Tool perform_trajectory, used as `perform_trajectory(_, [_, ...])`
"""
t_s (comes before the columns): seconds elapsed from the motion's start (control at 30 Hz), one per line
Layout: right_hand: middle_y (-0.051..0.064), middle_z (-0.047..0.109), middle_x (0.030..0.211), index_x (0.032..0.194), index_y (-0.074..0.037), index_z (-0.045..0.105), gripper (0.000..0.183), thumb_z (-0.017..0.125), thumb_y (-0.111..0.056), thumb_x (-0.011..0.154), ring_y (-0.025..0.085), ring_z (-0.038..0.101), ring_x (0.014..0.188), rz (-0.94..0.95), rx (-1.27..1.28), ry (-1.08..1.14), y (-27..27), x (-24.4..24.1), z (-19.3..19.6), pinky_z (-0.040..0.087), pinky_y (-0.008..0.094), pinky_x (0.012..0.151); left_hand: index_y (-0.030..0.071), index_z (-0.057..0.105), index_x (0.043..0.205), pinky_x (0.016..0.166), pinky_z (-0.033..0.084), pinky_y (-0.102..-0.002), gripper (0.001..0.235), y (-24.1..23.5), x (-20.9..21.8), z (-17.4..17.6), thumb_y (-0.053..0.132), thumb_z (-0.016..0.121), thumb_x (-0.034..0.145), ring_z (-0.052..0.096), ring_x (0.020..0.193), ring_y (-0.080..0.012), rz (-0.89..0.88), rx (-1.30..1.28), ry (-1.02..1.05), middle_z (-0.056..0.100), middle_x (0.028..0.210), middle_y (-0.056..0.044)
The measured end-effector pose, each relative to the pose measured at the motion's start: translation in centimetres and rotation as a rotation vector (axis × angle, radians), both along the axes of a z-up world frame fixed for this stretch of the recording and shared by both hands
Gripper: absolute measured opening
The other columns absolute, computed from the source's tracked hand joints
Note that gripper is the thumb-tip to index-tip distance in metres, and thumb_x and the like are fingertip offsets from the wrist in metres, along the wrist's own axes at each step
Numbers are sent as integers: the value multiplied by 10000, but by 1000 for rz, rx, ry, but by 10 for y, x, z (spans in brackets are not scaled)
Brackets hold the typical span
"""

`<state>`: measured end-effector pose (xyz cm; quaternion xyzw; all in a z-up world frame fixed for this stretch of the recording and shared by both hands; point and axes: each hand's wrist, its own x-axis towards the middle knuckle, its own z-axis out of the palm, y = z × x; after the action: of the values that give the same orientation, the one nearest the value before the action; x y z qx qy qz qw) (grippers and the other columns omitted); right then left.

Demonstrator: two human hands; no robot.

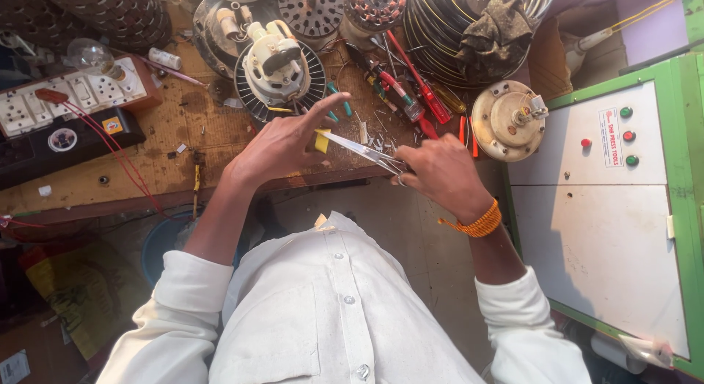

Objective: The person wraps yellow electrical tape around a wire on a motor component, cuts the tape with scissors, and uses a screwdriver to tighten a screw on the motor. The person then uses pliers to adjust a part of the motor.

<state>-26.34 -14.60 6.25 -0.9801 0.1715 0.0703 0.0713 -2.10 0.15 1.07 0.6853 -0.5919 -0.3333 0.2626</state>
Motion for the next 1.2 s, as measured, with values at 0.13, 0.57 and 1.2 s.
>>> perform_trajectory(0.13, [68,677,696,1076,-191,713,379,826,-364,759,274,676,712,-51,185,-15,-12,-35,-16,492,430,657,349,155,1563,872,572,-473,1177,6,-8,-8,126,891,672,705,1037,-354,-109,-3,7,680,1285,-156])
perform_trajectory(0.57, [142,736,866,910,-138,689,383,883,-416,733,393,705,879,-447,137,138,-72,-24,-241,542,524,721,187,572,1376,855,554,-503,656,89,11,-174,130,808,767,635,1137,-401,422,3,-415,648,1304,-103])
perform_trajectory(1.2, [40,753,1035,1173,-53,732,244,735,-63,929,79,662,861,-246,772,-652,23,40,-38,558,237,787,109,709,1174,828,606,-346,229,65,-15,-26,28,733,961,735,990,-230,539,-748,-182,713,1154,-39])
